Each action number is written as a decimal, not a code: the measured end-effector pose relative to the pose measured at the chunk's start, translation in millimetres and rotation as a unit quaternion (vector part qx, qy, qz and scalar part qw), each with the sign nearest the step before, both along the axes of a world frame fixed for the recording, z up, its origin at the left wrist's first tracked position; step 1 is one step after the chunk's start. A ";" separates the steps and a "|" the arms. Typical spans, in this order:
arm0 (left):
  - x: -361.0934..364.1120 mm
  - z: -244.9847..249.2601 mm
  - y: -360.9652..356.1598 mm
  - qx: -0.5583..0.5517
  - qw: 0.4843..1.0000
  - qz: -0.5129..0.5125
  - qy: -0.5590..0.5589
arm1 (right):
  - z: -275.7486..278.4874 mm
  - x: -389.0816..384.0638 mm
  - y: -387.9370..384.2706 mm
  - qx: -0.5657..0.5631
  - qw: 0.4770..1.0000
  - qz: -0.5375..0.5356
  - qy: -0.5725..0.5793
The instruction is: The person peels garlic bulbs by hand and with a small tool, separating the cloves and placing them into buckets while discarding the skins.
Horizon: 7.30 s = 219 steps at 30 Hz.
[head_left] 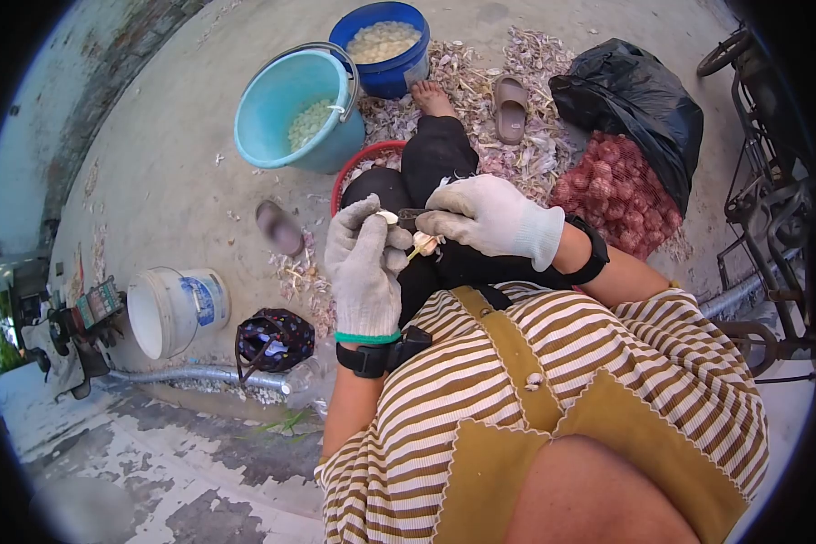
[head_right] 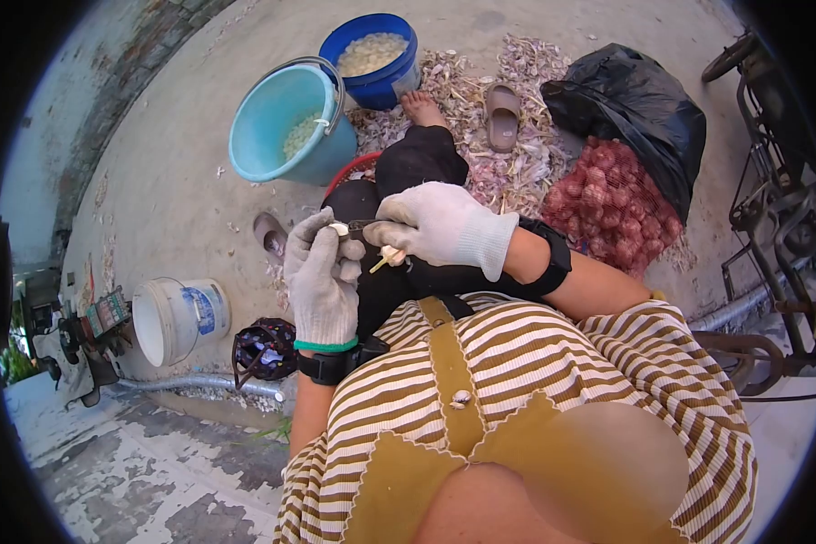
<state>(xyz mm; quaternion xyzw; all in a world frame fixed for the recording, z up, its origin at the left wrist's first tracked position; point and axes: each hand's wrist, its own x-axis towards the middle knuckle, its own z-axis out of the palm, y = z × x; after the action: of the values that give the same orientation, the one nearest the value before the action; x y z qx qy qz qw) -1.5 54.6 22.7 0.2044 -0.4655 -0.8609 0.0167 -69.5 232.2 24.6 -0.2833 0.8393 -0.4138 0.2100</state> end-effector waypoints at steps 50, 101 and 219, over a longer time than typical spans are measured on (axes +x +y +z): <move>13.1 6.1 -8.8 -0.050 0.993 -0.103 0.022 | 11.8 -7.2 6.8 -0.071 0.989 0.081 -0.105; 11.8 -0.5 -11.1 -0.015 0.999 -0.017 0.028 | 6.6 -2.1 -8.6 0.019 0.995 0.057 0.074; 18.1 9.9 8.1 -0.206 0.975 -0.082 0.022 | -24.7 21.6 -32.6 -0.460 0.779 -0.116 -0.410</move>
<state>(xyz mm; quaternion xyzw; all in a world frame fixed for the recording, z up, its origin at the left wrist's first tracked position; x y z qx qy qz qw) 16.6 62.7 32.6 0.1382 -0.6479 -0.7491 -0.0020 -47.9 199.6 -0.1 -0.0502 0.4105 -0.8489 0.3290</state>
